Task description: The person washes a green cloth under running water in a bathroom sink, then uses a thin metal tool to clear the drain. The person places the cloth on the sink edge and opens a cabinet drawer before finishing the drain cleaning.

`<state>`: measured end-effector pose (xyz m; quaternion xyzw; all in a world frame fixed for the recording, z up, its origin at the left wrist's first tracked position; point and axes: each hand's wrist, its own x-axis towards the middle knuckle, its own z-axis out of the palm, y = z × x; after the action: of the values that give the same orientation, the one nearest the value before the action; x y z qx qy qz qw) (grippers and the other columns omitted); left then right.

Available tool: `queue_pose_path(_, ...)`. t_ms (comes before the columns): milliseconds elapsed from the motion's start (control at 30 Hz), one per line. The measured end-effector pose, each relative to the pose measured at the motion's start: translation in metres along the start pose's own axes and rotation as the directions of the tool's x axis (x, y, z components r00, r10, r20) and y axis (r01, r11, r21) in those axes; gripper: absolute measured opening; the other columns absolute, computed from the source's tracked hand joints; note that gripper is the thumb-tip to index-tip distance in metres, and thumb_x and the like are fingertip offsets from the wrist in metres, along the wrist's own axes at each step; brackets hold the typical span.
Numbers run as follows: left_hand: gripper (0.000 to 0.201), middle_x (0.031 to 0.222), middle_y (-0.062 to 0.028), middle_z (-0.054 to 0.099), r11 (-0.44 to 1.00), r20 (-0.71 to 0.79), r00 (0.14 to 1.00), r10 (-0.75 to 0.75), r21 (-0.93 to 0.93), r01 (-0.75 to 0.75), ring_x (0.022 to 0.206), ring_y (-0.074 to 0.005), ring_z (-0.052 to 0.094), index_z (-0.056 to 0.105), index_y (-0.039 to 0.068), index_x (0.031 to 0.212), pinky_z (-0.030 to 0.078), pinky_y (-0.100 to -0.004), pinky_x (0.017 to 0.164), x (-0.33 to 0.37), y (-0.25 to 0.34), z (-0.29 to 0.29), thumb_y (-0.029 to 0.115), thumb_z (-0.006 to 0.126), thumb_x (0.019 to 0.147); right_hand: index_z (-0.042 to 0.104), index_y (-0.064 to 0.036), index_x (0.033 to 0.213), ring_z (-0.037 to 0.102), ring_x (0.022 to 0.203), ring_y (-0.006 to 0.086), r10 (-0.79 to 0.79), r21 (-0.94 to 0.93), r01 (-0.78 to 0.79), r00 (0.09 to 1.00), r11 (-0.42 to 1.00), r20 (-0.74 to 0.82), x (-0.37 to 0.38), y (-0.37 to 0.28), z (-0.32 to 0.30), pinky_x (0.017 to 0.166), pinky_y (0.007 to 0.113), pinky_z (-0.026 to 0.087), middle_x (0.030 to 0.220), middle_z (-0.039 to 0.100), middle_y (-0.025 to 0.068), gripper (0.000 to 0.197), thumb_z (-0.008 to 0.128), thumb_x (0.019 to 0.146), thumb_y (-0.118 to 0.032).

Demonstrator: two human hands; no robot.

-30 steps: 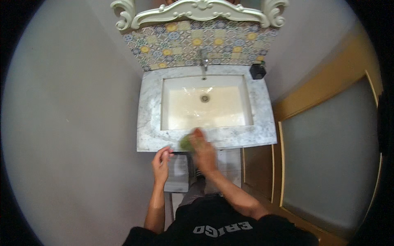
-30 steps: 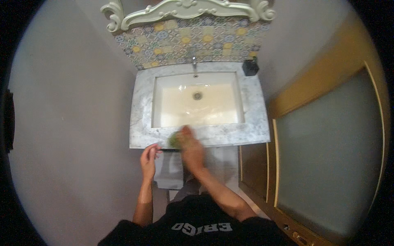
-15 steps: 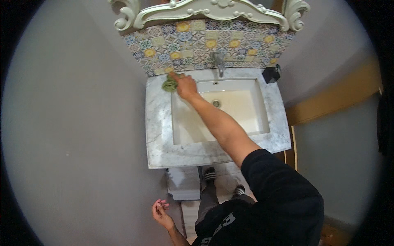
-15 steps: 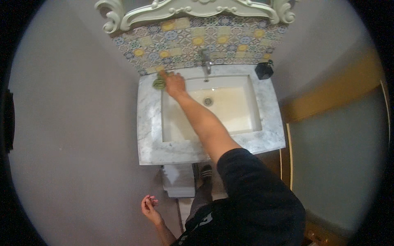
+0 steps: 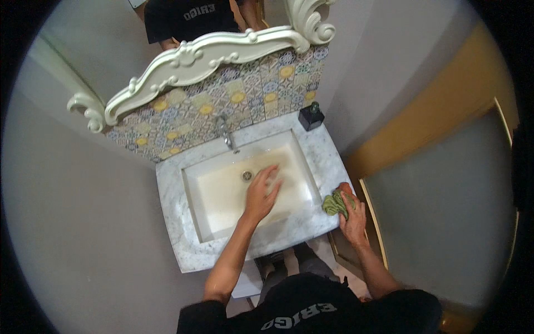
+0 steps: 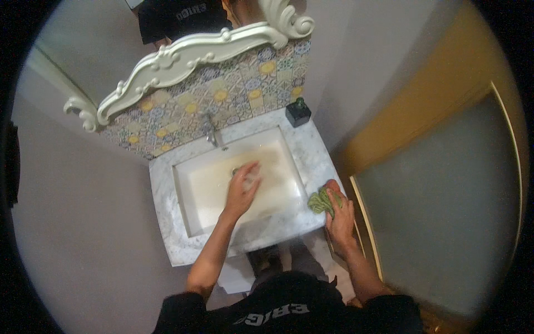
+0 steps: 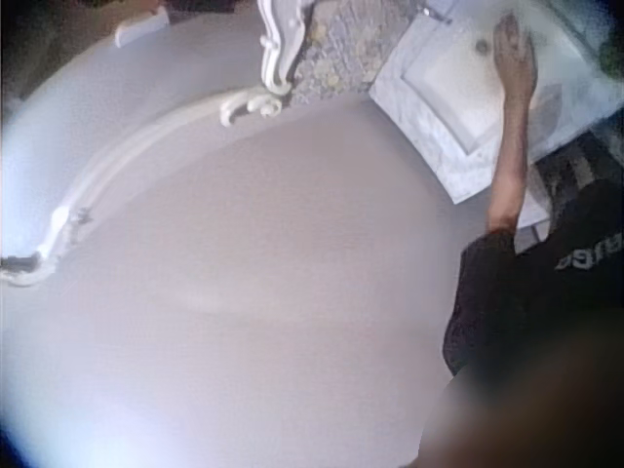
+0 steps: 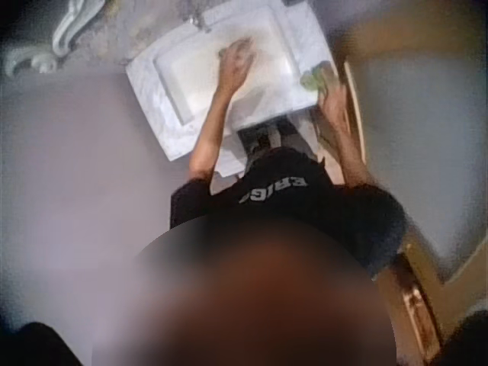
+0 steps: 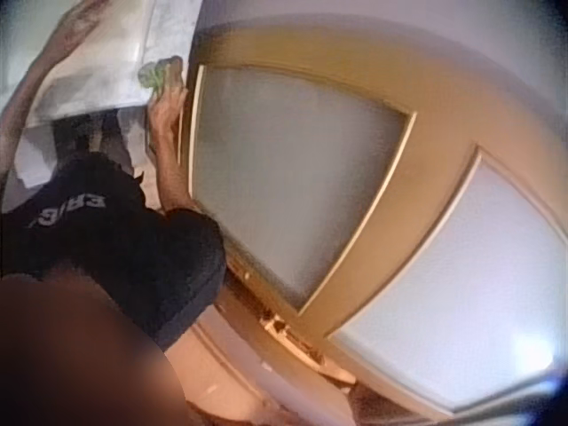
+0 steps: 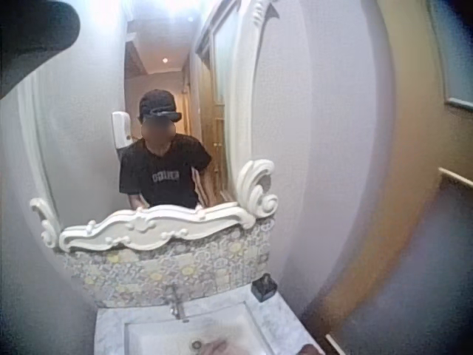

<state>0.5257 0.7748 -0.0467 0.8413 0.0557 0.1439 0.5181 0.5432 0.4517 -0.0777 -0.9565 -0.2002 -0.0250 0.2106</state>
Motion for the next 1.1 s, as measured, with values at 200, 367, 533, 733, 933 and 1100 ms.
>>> queue_pose_path(200, 0.089, 0.149, -0.0207, 0.040, 0.881, 0.005, 0.990, 0.137, 0.457, -0.125, 0.131, -0.0383, 0.046, 0.029, 0.004, 0.150, 0.045, -0.0454, 0.104, 0.184, -0.027, 0.107, 0.026, 0.079, 0.080, 0.047, -0.0240, 0.148, 0.048, 0.115, 0.0383, -0.013, 0.141, 0.017, 0.999, 0.990, -0.033, 0.132, -0.022, 0.025, 0.102, 0.048, 0.040, 0.139, 0.048, 0.0179, 0.081, 0.068, 0.075, 0.006)
queue_pose_path(367, 0.084, 0.139, -0.0166, 0.047, 0.904, -0.002, 0.998, -0.056, 0.423, 0.051, 0.123, -0.0383, 0.052, 0.040, 0.006, 0.142, 0.048, -0.0467, 0.099, 0.220, -0.021, 0.114, 0.028, 0.084, 0.074, 0.045, -0.0256, 0.148, 0.047, 0.118, 0.0382, -0.012, 0.109, 0.009, 0.999, 0.994, 0.031, 0.149, -0.010, 0.039, 0.104, 0.048, 0.039, 0.141, 0.047, 0.0175, 0.083, 0.065, 0.075, 0.009)
queue_pose_path(533, 0.080, 0.132, -0.0177, 0.049, 0.963, -0.106, 0.993, -0.054, 0.258, 0.080, 0.118, -0.0419, 0.054, 0.045, 0.006, 0.134, 0.049, -0.0467, 0.096, 0.194, 0.004, 0.070, 0.024, 0.087, 0.069, 0.051, -0.0234, 0.143, 0.052, 0.120, 0.0360, -0.255, 0.223, 0.283, 0.956, 0.933, -0.148, 0.240, -0.007, 0.055, 0.098, 0.049, 0.040, 0.138, 0.055, 0.0107, 0.078, 0.065, 0.072, 0.007)
queue_pose_path(733, 0.076, 0.127, -0.0196, 0.052, 0.929, -0.344, 0.924, -0.169, 0.256, 0.265, 0.119, -0.0393, 0.054, 0.051, 0.003, 0.128, 0.048, -0.0436, 0.098, 0.016, 0.040, -0.017, 0.010, 0.088, 0.062, 0.060, -0.0189, 0.131, 0.054, 0.122, 0.0324, -0.615, 0.281, 0.599, 0.788, 0.750, -0.038, 0.300, -0.099, 0.129, 0.099, 0.046, 0.043, 0.135, 0.058, 0.0074, 0.066, 0.065, 0.068, 0.004)
queue_pose_path(933, 0.080, 0.124, -0.0128, 0.049, 0.647, -0.699, 0.598, -0.392, 0.253, 0.720, 0.117, -0.0267, 0.054, 0.049, 0.005, 0.130, 0.048, -0.0415, 0.098, -0.161, 0.071, -0.055, 0.011, 0.092, 0.063, 0.070, -0.0145, 0.116, 0.053, 0.121, 0.0327, -0.621, 0.696, 0.575, 0.748, 0.430, -0.233, 0.242, -0.341, 0.257, 0.102, 0.043, 0.043, 0.131, 0.059, 0.0096, 0.043, 0.062, 0.075, -0.002)
queue_pose_path(1100, 0.081, 0.126, -0.0129, 0.051, 0.603, -0.829, 0.429, -0.359, 0.145, 0.784, 0.116, -0.0278, 0.054, 0.048, 0.005, 0.132, 0.048, -0.0427, 0.099, -0.238, 0.084, -0.059, 0.009, 0.091, 0.064, 0.071, -0.0197, 0.113, 0.044, 0.129, 0.0303, -0.738, 0.589, 0.545, 0.660, 0.597, 0.136, 0.149, -0.452, 0.266, 0.106, 0.048, 0.038, 0.136, 0.054, 0.0053, 0.030, 0.065, 0.084, -0.017)
